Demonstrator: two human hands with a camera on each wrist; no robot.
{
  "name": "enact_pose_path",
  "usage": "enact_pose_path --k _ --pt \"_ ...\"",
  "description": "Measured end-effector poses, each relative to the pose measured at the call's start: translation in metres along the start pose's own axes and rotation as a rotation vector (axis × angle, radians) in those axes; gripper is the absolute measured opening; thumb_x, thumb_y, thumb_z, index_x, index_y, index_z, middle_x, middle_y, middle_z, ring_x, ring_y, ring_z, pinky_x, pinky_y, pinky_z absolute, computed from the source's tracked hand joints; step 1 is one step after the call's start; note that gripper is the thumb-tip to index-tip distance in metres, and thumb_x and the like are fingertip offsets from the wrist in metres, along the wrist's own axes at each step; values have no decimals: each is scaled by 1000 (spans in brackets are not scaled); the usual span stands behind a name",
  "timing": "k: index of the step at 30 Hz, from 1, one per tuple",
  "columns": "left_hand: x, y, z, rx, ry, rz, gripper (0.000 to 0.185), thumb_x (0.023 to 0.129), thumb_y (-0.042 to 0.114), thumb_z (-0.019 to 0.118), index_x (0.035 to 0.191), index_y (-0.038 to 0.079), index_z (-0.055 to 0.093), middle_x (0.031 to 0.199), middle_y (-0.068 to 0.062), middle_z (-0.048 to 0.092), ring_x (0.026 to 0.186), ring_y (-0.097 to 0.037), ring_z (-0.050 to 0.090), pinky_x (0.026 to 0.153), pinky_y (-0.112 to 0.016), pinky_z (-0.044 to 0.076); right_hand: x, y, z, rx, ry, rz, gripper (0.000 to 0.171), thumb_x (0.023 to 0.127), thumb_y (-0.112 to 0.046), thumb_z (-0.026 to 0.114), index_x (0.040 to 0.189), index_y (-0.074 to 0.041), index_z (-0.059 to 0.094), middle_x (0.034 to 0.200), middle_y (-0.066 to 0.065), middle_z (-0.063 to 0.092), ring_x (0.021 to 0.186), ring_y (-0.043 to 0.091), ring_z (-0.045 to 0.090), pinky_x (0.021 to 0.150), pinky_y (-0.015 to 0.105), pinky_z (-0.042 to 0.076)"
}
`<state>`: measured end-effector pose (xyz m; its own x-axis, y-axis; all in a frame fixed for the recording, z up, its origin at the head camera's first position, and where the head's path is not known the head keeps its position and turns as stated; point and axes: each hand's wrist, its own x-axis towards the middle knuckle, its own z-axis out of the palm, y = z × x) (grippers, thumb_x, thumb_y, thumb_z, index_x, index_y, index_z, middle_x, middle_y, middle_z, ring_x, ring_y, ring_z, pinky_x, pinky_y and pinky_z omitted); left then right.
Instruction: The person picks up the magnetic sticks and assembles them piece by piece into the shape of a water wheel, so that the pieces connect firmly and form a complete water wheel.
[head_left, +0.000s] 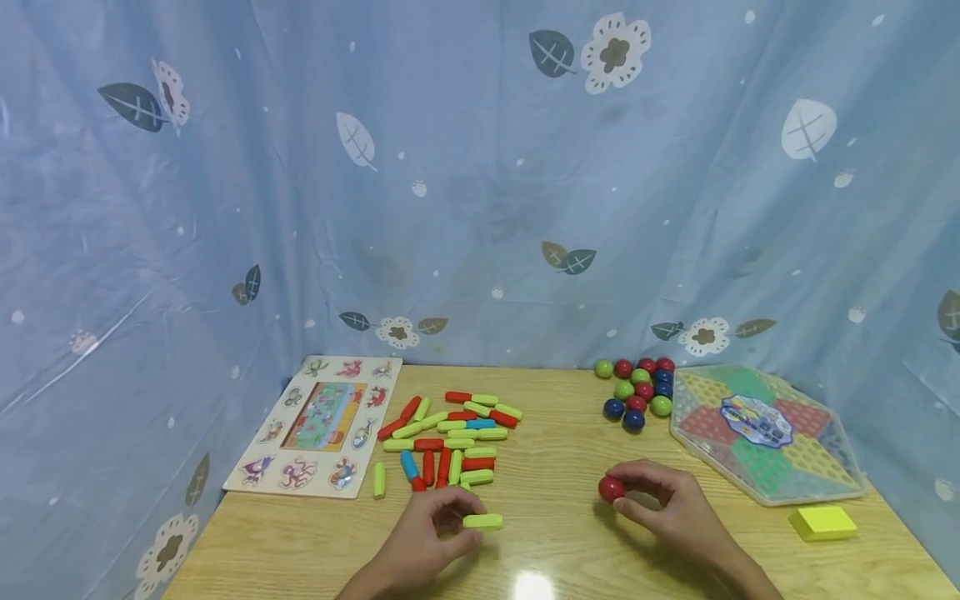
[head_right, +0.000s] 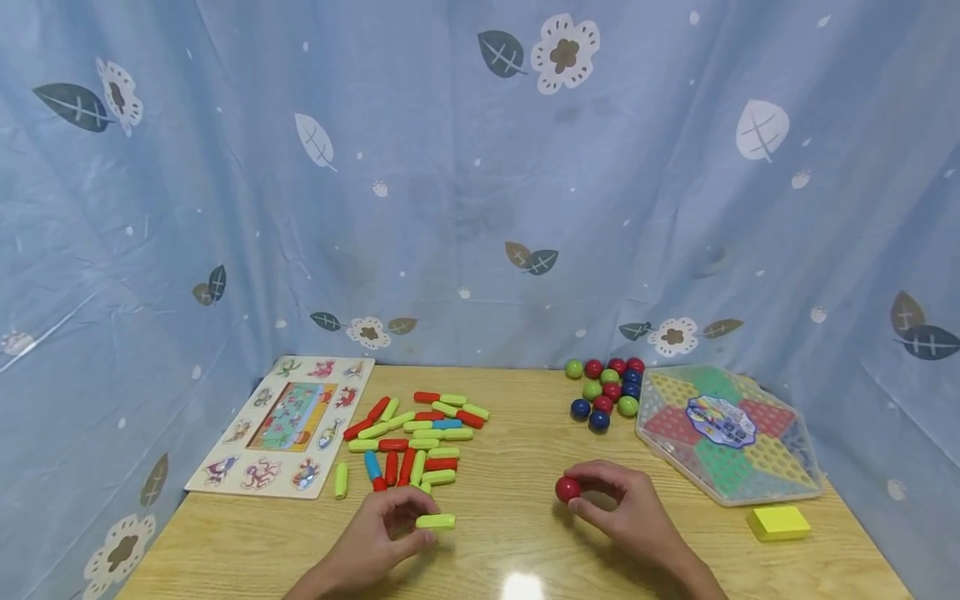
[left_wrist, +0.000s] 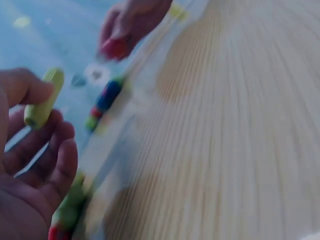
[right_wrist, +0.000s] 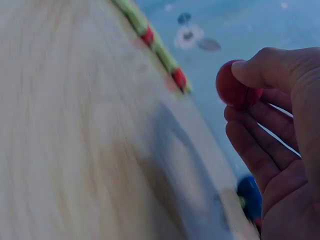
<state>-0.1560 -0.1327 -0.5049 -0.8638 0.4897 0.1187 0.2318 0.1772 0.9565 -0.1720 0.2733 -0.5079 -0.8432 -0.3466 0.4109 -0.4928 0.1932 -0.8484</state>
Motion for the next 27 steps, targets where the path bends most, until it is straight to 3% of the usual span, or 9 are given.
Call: enact_pose_path --k 3,8,13,19,27 --pt "15 3 22 -28 22 -20 18 99 12 79 117 13 76 114 -5 76 96 -7 69 85 -21 59 4 -2 17 92 -46 10 32 96 11 75 127 8 72 120 14 78 109 9 76 93 28 64" --pt "34 6 49 -61 92 -14 17 98 9 79 115 11 78 110 -7 77 87 -5 66 77 -17 56 7 -4 39 136 -95 123 30 100 0 76 129 2 73 122 11 79 109 12 78 94 27 64" --pt "43 6 66 -106 69 -23 18 98 11 79 116 7 77 102 -5 76 75 0 61 69 -14 51 4 -1 50 135 -127 139 29 101 -1 75 130 2 72 121 14 79 107 13 78 91 27 64" --pt "43 1 69 -98 101 -32 18 98 10 80 115 8 77 108 -8 77 81 -2 66 72 -16 54 4 -2 57 128 -136 152 30 102 -5 76 130 3 72 122 14 79 108 13 78 92 27 64" --pt "42 -7 73 6 110 80 19 96 5 80 114 8 77 107 -6 79 84 -2 67 79 -21 59 2 -5 56 146 -130 125 29 101 0 75 129 6 72 121 17 78 108 11 77 92 28 64"
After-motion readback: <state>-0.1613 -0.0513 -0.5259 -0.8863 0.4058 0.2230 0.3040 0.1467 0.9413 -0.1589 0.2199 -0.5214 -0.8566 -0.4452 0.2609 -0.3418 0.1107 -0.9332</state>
